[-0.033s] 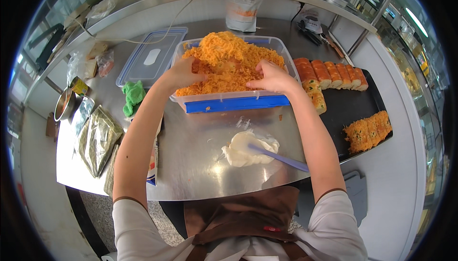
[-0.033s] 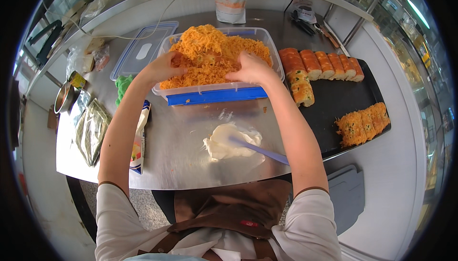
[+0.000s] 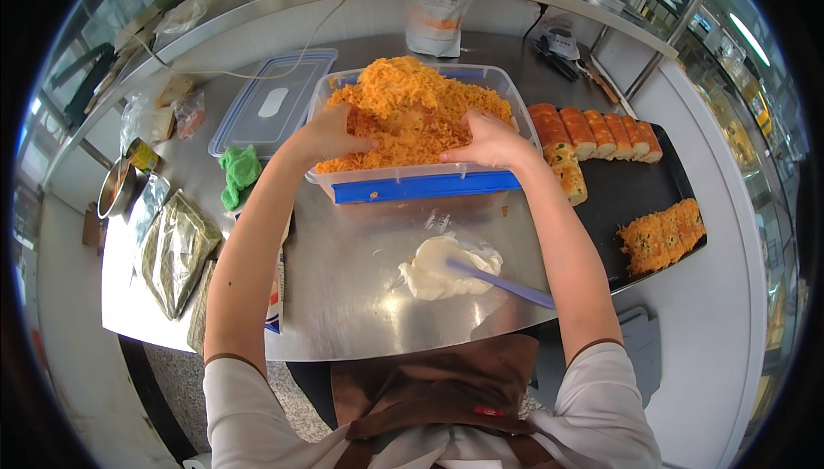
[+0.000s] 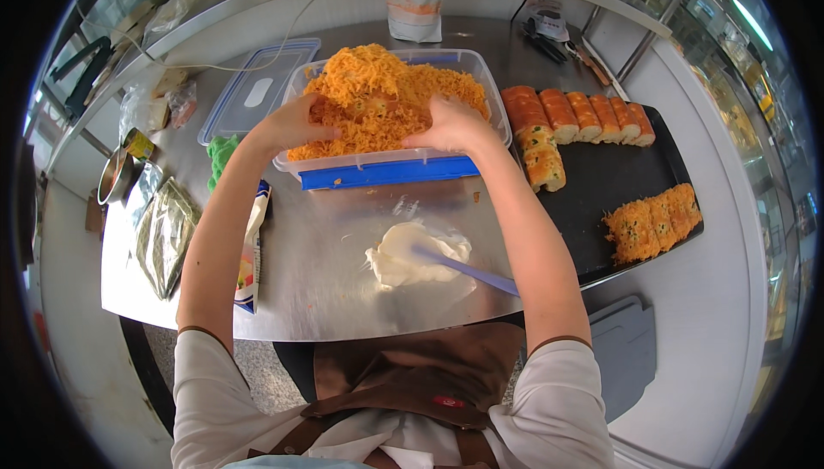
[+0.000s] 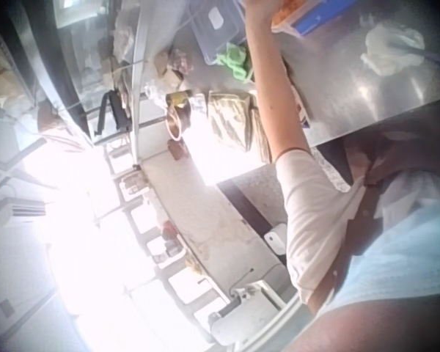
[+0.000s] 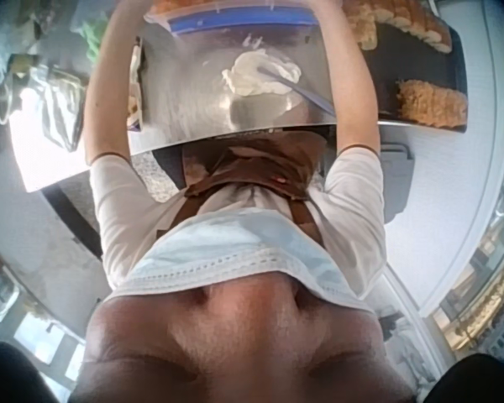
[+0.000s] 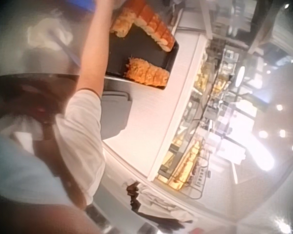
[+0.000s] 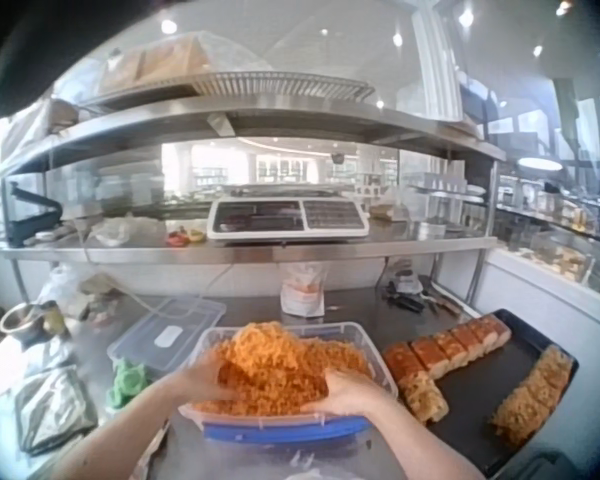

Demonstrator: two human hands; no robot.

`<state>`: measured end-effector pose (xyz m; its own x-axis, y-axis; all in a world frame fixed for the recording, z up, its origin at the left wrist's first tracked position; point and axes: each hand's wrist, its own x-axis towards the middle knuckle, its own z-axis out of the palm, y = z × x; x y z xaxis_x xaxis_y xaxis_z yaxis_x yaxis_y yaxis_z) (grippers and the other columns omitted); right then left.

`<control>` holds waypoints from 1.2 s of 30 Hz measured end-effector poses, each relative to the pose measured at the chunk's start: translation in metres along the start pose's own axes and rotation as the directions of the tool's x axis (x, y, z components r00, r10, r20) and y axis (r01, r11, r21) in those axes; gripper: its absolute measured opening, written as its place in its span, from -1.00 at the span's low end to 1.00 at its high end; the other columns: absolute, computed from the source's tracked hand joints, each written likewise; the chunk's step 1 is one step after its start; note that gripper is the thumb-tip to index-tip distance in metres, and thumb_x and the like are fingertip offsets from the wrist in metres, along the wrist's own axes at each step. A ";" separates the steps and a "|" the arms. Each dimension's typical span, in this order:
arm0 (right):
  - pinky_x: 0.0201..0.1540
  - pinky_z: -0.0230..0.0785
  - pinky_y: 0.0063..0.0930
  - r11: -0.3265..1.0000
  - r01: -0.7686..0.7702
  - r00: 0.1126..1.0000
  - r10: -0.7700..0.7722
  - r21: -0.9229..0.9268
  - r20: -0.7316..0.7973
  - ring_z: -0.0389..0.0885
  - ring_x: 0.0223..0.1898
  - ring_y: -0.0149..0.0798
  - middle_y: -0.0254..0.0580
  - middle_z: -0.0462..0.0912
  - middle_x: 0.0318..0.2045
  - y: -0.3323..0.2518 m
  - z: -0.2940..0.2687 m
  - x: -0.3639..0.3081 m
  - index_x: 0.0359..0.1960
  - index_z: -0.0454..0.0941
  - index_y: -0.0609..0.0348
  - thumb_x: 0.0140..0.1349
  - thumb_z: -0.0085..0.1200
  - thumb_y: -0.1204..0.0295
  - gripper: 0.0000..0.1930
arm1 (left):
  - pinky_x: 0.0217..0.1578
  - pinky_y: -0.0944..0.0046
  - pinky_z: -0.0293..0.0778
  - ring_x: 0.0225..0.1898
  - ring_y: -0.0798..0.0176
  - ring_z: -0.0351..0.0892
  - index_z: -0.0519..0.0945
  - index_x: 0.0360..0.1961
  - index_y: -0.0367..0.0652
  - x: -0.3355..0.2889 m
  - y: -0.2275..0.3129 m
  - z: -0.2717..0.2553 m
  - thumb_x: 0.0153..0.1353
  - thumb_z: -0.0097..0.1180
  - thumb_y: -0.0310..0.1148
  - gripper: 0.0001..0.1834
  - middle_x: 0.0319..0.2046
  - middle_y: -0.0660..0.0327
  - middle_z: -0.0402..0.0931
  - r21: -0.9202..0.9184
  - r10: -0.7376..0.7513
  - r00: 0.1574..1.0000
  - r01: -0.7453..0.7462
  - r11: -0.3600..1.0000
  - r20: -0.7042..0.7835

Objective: The person spreads a white creamy substance onto sliced bread using a spatula. They then dip the bread into a container of orange crumbs to coat the surface and place the prepared slices onto a black tray. The process is repeated for multiple slices of bread.

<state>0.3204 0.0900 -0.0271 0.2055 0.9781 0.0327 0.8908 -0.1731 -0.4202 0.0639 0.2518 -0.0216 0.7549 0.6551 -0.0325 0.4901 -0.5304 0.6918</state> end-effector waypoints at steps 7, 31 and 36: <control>-0.19 0.53 -0.17 0.987 -0.163 0.969 0.159 0.007 0.189 0.74 -0.29 0.04 0.18 0.69 -0.36 -0.024 -0.003 0.019 -0.34 0.64 0.50 -0.05 0.40 0.24 -0.54 | 0.14 0.06 0.46 0.19 -0.15 0.48 0.28 0.17 -0.62 0.005 0.026 0.038 -0.17 0.50 0.22 0.18 0.15 -0.33 0.41 0.293 -0.154 0.977 0.191 0.937 -0.147; -0.12 0.54 -0.44 0.652 -0.160 0.987 0.102 0.741 0.123 0.70 -0.11 -0.15 0.02 0.53 -0.07 -0.014 -0.004 0.012 -0.02 0.37 0.34 0.21 0.19 0.62 -0.66 | 0.21 0.15 0.40 0.25 0.02 0.42 0.15 0.34 -0.54 0.009 -0.001 0.014 0.03 0.40 -0.34 -0.05 0.18 -0.12 0.42 -0.433 -0.087 0.986 0.016 0.901 -0.145; 0.16 0.41 -0.30 0.907 -0.101 0.993 0.114 0.409 -0.007 0.48 0.24 -0.05 0.08 0.53 0.13 0.009 -0.003 0.038 0.18 0.35 0.36 0.12 0.15 0.63 -0.47 | 0.12 0.21 0.49 0.21 0.11 0.45 0.18 0.37 -0.41 0.037 -0.008 0.006 0.16 0.05 -0.68 -0.29 0.18 -0.04 0.41 -0.675 -0.238 0.961 0.081 0.734 -0.144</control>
<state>0.3379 0.1251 -0.0266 0.3089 0.9511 -0.0091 0.6210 -0.2089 -0.7554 0.0907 0.2768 -0.0328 0.5460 0.8327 -0.0923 0.1266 0.0269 0.9916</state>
